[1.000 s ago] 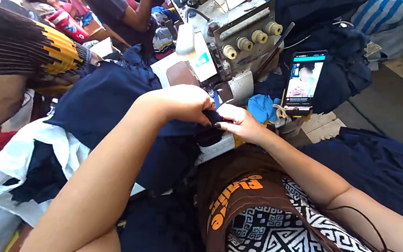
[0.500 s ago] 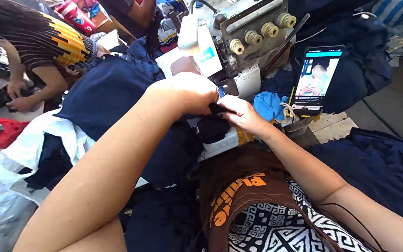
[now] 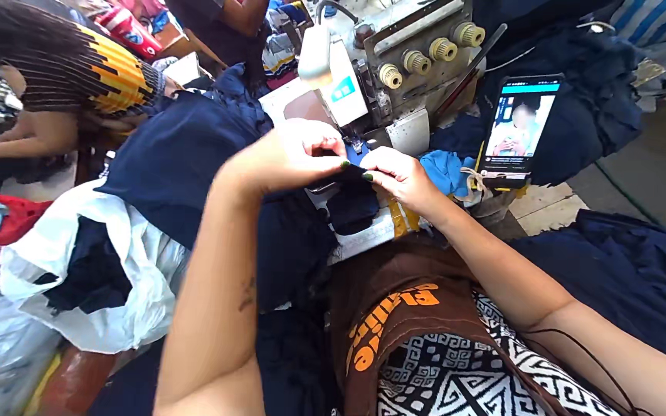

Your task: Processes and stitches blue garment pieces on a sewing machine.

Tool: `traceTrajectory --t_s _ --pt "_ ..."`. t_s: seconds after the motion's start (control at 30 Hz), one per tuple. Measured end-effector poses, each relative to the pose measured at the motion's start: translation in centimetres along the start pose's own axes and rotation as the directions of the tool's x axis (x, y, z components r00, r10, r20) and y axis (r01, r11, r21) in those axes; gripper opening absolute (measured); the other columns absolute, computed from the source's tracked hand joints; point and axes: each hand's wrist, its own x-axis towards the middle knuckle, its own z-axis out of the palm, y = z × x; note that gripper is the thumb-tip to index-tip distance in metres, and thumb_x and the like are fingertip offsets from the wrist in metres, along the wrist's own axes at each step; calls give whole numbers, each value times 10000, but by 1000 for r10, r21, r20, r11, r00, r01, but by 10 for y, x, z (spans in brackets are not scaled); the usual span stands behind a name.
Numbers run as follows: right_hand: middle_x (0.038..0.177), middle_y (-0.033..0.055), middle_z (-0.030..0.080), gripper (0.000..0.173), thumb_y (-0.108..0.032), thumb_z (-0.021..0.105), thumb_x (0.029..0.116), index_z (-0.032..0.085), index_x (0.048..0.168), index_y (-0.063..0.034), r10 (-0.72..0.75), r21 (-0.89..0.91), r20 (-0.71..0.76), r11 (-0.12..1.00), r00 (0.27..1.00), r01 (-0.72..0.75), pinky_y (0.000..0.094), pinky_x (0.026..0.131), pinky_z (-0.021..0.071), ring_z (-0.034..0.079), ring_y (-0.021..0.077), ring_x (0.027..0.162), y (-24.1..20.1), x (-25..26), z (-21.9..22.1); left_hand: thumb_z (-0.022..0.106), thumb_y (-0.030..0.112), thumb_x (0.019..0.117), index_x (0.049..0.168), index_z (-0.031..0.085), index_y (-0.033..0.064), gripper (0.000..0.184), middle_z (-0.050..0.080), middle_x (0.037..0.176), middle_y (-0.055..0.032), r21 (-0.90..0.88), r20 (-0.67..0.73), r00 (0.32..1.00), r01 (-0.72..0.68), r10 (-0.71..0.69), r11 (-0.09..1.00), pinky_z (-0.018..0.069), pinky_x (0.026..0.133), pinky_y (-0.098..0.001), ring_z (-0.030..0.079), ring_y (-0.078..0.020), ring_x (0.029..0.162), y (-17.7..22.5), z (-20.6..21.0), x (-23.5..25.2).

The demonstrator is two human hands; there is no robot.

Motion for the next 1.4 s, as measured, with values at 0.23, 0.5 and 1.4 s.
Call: traceTrajectory --t_s 0.23,0.5,1.4 --pt "1084 96 768 144 -27 656 961 778 1032 -50 -210 -481 -42 861 977 165 359 837 611 744 193 993 -14 -29 5 627 189 960 933 765 102 165 723 1074 -50 243 -523 850 217 -61 945 429 1000 -511 621 -248 1131 40 110 -30" --pt "1085 117 769 169 10 663 937 792 1034 -38 -260 -491 -137 856 956 163 365 878 599 742 210 1018 3 -8 12 619 41 915 1068 758 64 208 746 1172 -86 283 -698 701 459 -147 842 461 1048 -499 678 -273 1145 20 132 -15" --pt "1084 122 738 246 -1 528 984 689 1160 -62 67 -613 8 789 998 -48 472 621 586 727 282 760 -17 4 -7 617 47 912 932 762 16 150 752 996 -152 168 -812 561 490 -161 855 505 952 -493 699 -311 1008 32 147 -38"
